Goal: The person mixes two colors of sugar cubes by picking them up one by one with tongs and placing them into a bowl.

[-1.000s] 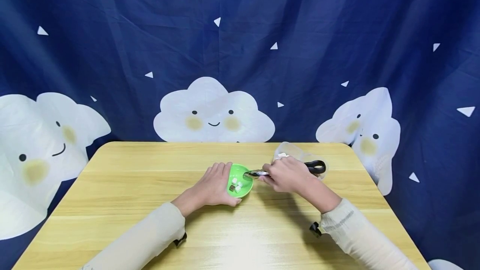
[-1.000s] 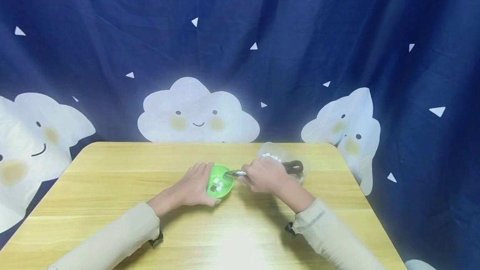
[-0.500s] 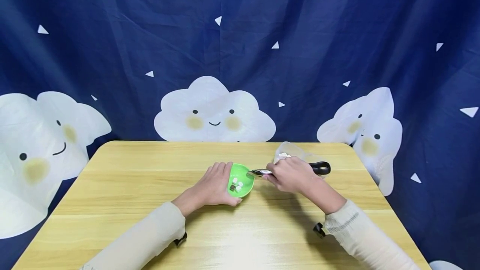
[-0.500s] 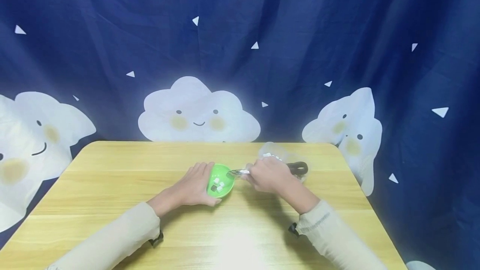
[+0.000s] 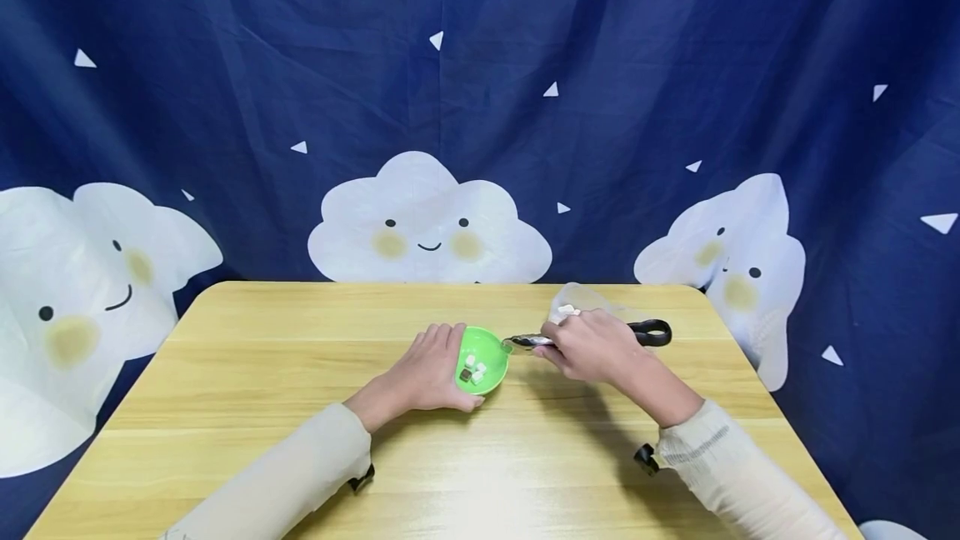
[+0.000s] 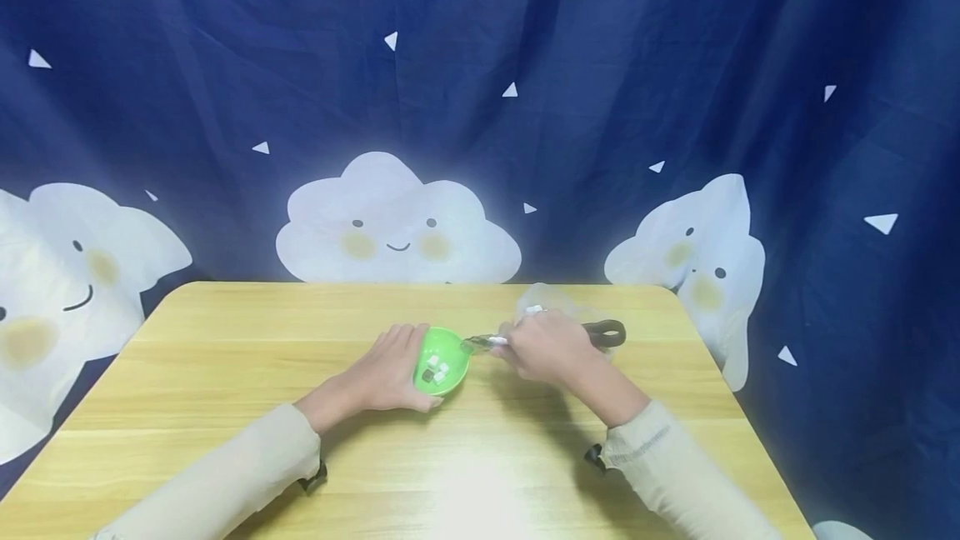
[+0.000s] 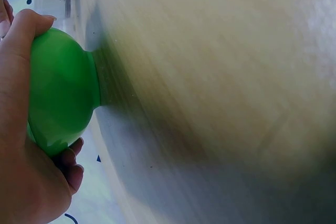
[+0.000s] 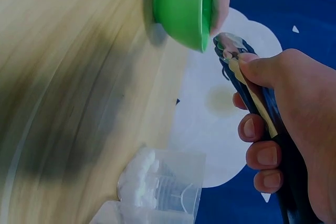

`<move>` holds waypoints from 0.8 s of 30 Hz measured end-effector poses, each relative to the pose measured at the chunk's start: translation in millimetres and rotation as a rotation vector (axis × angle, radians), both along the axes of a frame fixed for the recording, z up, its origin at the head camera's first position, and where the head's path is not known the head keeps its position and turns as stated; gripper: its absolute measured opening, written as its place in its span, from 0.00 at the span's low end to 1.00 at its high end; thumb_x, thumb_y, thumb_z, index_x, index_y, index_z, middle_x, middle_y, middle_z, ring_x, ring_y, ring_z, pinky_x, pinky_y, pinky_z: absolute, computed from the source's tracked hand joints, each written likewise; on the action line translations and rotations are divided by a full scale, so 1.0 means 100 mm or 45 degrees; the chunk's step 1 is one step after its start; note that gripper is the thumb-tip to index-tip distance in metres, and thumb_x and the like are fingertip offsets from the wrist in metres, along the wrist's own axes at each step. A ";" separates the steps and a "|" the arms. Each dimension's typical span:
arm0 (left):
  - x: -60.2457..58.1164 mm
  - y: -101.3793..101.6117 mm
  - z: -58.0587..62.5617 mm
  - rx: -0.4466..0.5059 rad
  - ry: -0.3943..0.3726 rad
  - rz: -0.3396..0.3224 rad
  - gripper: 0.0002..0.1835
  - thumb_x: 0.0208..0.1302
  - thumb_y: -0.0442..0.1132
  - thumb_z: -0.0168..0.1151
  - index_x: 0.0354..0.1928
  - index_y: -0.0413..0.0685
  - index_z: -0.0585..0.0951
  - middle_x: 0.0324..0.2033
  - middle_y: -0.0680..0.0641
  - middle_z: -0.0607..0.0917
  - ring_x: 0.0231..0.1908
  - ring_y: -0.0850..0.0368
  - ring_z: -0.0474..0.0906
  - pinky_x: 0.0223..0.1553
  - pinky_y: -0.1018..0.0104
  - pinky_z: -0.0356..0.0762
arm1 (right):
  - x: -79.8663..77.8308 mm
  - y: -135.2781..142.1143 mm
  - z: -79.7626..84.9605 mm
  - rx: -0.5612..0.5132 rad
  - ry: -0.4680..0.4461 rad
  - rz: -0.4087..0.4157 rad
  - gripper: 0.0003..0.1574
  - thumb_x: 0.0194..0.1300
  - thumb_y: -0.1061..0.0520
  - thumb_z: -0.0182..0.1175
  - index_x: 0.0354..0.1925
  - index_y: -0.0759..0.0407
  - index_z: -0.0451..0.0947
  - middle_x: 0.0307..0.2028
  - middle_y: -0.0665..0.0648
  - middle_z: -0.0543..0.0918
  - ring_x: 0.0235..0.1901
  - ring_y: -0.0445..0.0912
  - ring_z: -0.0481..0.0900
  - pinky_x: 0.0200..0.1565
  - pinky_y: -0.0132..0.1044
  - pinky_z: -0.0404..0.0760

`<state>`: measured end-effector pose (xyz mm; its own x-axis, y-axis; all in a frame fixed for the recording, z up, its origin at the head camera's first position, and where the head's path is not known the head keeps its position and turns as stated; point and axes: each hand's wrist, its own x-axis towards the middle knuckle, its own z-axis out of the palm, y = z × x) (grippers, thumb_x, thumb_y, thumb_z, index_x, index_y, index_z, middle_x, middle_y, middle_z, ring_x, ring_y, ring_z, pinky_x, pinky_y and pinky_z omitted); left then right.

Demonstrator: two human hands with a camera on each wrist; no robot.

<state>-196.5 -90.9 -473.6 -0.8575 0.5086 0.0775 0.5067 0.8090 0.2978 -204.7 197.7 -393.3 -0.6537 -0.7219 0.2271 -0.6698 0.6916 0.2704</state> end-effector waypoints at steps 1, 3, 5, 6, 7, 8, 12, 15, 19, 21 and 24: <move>0.00 0.00 0.00 0.002 0.002 0.002 0.65 0.39 0.72 0.73 0.73 0.36 0.62 0.50 0.42 0.76 0.49 0.50 0.69 0.51 0.57 0.72 | 0.00 0.01 0.00 -0.004 0.001 0.000 0.22 0.70 0.37 0.63 0.26 0.47 0.72 0.17 0.44 0.69 0.15 0.41 0.67 0.17 0.38 0.65; 0.00 0.00 0.00 0.004 0.007 0.004 0.65 0.38 0.72 0.73 0.72 0.36 0.62 0.49 0.42 0.76 0.49 0.50 0.69 0.51 0.57 0.72 | -0.01 0.03 0.01 -0.008 0.004 0.002 0.22 0.71 0.38 0.62 0.27 0.47 0.72 0.16 0.45 0.69 0.14 0.41 0.65 0.17 0.38 0.64; 0.00 0.00 0.00 0.002 0.006 0.004 0.65 0.38 0.72 0.73 0.73 0.36 0.62 0.49 0.43 0.76 0.49 0.50 0.69 0.51 0.57 0.72 | -0.01 0.05 0.01 -0.015 0.007 0.002 0.21 0.71 0.38 0.63 0.27 0.48 0.73 0.16 0.45 0.69 0.14 0.42 0.64 0.17 0.38 0.63; 0.01 0.00 0.01 0.005 0.007 0.003 0.65 0.38 0.72 0.73 0.72 0.36 0.62 0.49 0.42 0.76 0.49 0.50 0.69 0.51 0.56 0.72 | -0.01 0.06 0.01 -0.017 0.008 -0.001 0.21 0.71 0.38 0.63 0.28 0.48 0.73 0.16 0.45 0.69 0.13 0.42 0.64 0.16 0.39 0.63; 0.01 0.00 0.01 0.007 0.009 0.003 0.65 0.38 0.72 0.73 0.72 0.36 0.63 0.49 0.42 0.76 0.48 0.50 0.69 0.51 0.56 0.72 | -0.01 0.07 0.02 -0.020 0.006 -0.006 0.21 0.71 0.38 0.62 0.28 0.47 0.74 0.16 0.45 0.69 0.13 0.42 0.63 0.16 0.39 0.63; 0.01 0.00 0.01 0.006 0.008 0.003 0.65 0.38 0.72 0.73 0.72 0.36 0.63 0.49 0.42 0.76 0.48 0.50 0.69 0.52 0.56 0.72 | -0.01 0.08 0.02 -0.020 0.004 -0.014 0.21 0.71 0.38 0.62 0.28 0.47 0.74 0.16 0.45 0.69 0.13 0.42 0.63 0.16 0.39 0.63; 0.01 0.00 0.01 0.004 0.001 0.009 0.65 0.39 0.71 0.73 0.73 0.37 0.62 0.50 0.42 0.76 0.49 0.49 0.70 0.52 0.56 0.72 | -0.01 0.14 0.04 -0.022 -0.012 -0.044 0.21 0.71 0.37 0.62 0.28 0.47 0.74 0.15 0.45 0.69 0.13 0.43 0.63 0.16 0.40 0.63; 0.01 0.00 0.00 0.007 -0.003 0.016 0.64 0.39 0.72 0.73 0.73 0.37 0.62 0.51 0.42 0.76 0.49 0.49 0.69 0.53 0.55 0.72 | -0.01 0.17 0.06 -0.017 -0.027 -0.059 0.21 0.70 0.37 0.63 0.27 0.47 0.74 0.14 0.45 0.68 0.13 0.43 0.63 0.16 0.41 0.64; 0.01 0.00 0.00 0.010 0.000 0.013 0.64 0.39 0.72 0.72 0.72 0.37 0.63 0.51 0.42 0.76 0.50 0.49 0.70 0.53 0.55 0.72 | -0.01 0.21 0.10 -0.010 -0.038 -0.065 0.22 0.70 0.37 0.63 0.27 0.48 0.73 0.14 0.45 0.67 0.12 0.42 0.63 0.17 0.41 0.66; 0.01 0.00 0.01 0.012 0.001 0.009 0.63 0.40 0.71 0.73 0.72 0.37 0.63 0.51 0.41 0.76 0.50 0.48 0.70 0.54 0.54 0.72 | 0.00 0.23 0.11 -0.008 -0.044 -0.069 0.22 0.70 0.38 0.63 0.27 0.48 0.73 0.14 0.45 0.67 0.12 0.42 0.63 0.17 0.41 0.66; 0.01 0.00 0.02 0.015 0.002 0.006 0.63 0.40 0.71 0.73 0.72 0.37 0.63 0.51 0.41 0.76 0.50 0.48 0.70 0.55 0.53 0.73 | 0.00 0.26 0.13 -0.012 -0.068 -0.080 0.22 0.71 0.39 0.63 0.26 0.48 0.72 0.14 0.45 0.67 0.13 0.42 0.63 0.18 0.41 0.66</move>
<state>-195.3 -90.8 -471.6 -0.8599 0.5034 0.0850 0.5033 0.8079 0.3066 -204.6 223.9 -380.5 -0.7089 -0.6771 0.1975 -0.6383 0.7350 0.2289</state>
